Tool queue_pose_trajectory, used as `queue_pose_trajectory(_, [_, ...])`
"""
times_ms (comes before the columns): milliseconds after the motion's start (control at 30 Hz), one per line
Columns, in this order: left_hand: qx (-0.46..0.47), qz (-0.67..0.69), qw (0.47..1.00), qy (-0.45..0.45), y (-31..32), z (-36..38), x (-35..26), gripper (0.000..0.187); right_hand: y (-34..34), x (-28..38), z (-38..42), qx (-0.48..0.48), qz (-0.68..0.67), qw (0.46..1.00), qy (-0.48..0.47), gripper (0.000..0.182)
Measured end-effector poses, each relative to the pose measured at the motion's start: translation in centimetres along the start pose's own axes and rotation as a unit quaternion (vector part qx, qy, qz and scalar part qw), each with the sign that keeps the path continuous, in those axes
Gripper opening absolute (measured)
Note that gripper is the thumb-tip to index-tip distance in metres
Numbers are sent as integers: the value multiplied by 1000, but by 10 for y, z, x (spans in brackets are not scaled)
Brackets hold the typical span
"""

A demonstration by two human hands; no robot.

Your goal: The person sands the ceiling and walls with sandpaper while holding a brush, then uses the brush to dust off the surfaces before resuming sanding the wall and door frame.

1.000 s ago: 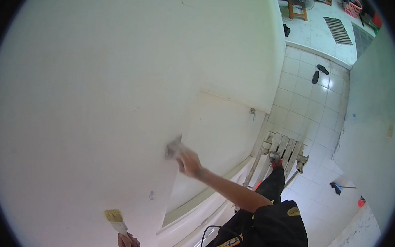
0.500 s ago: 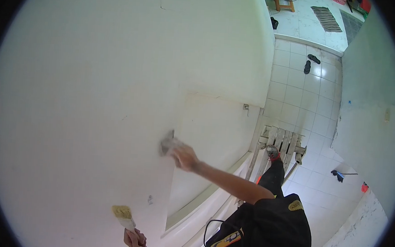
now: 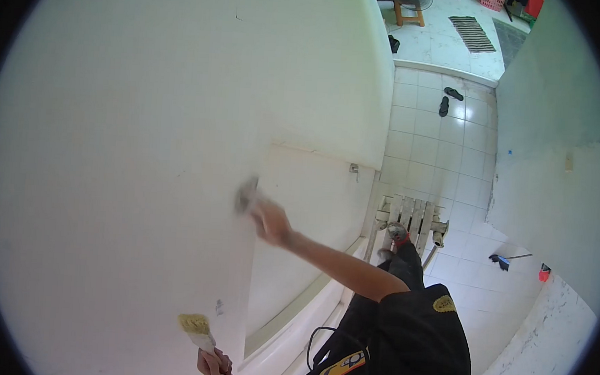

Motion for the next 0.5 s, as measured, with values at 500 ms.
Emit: queue_pose_trajectory(500, [88,52,994,-25,15,1,36,35,3,61,58,113,26,993,25,17])
Point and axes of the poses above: each hand's wrist, its own z-axis away from the middle knuckle, its own y-axis out of the palm, x = y × z, the point moved 1 cm from there along -z, towards the middle knuckle, and after that the axes turned 15 degrees about -z, right-handed, at the moved point
